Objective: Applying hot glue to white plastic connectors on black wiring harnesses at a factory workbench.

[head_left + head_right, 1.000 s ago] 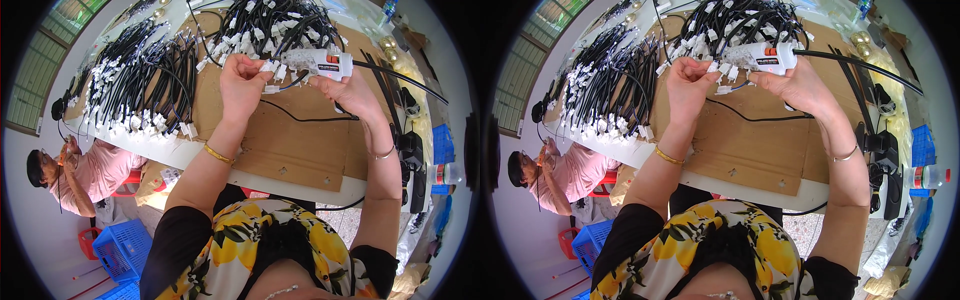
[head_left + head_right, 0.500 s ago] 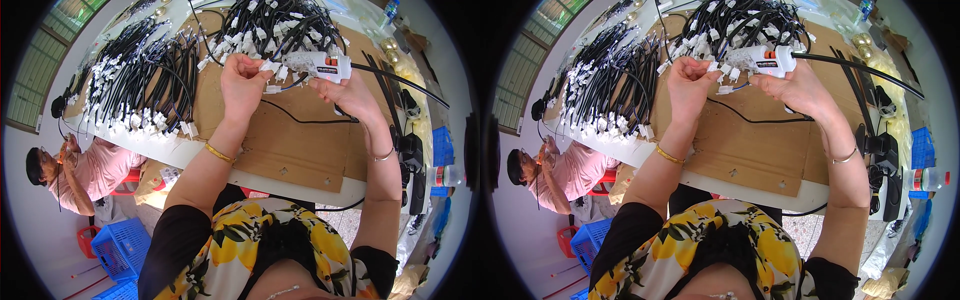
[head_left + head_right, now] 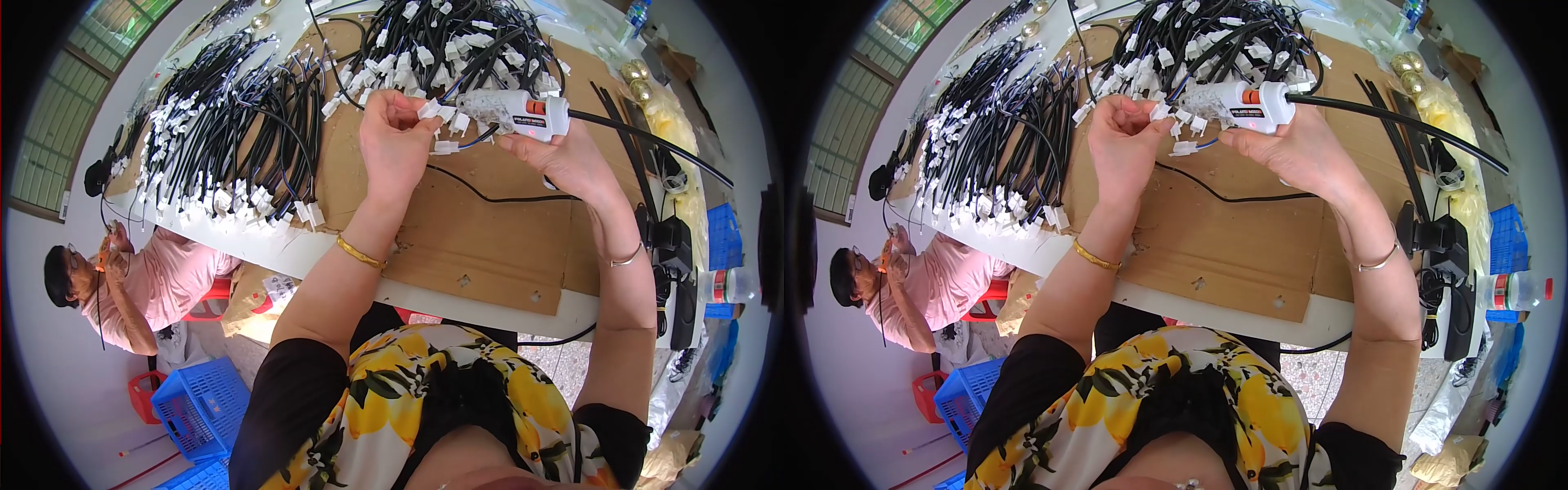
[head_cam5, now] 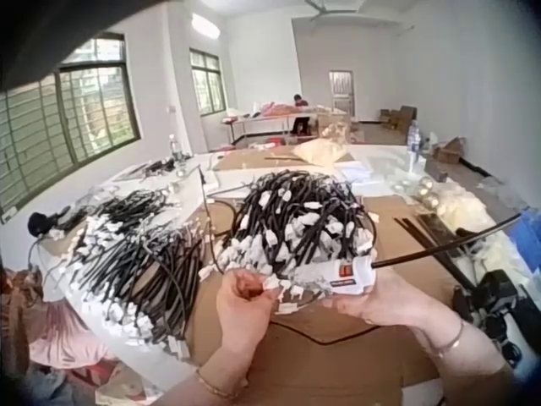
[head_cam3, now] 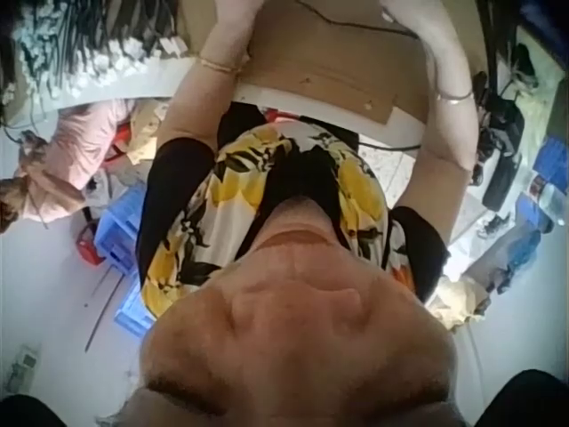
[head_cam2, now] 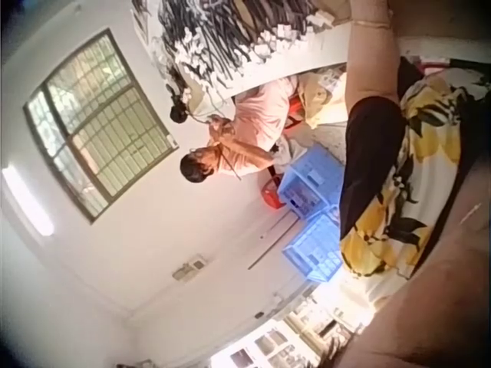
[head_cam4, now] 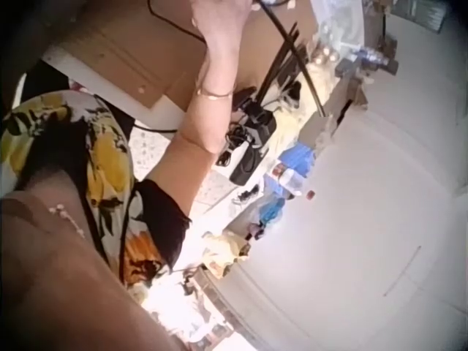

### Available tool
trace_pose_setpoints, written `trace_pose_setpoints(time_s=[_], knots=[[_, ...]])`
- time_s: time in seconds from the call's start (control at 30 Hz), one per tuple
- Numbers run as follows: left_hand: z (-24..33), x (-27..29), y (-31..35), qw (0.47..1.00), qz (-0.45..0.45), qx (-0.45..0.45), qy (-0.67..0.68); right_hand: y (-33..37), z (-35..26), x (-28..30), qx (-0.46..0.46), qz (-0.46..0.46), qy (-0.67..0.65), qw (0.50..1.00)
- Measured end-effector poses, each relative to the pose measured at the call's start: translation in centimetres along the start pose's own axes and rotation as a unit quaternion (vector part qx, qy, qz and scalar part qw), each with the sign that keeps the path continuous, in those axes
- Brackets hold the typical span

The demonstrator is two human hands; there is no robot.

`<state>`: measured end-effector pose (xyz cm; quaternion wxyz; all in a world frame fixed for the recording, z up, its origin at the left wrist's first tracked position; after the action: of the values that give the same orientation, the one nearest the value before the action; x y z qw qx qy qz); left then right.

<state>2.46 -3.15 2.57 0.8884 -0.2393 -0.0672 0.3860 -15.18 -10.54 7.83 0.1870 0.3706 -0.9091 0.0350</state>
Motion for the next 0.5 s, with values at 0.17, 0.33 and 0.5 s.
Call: trace_pose_setpoints(time_s=[0.17,0.33,0.5], knots=[[0.0,0.1,0.0,1.0,0.006,-0.006,-0.016,-0.1,0.0,0.0,-0.015,0.005,0.018,1.0],[0.3,0.2,0.1,0.999,0.01,-0.001,-0.031,0.5,-1.1,0.1,-0.028,0.007,0.014,1.0],[0.2,0.0,0.0,1.0,0.004,-0.008,-0.027,0.2,-0.4,0.0,-0.009,0.008,-0.003,1.0]])
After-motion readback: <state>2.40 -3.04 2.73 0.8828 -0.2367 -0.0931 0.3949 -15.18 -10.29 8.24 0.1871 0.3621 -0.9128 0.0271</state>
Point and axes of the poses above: each hand's wrist, its own y-axis away from the middle knuckle, its own x-axis out of the back of the hand, z = x × y, the point moved 3 cm from there along -y, towards the middle knuckle, and after that the axes turned 5 degrees about -x, right-handed, at the moved point
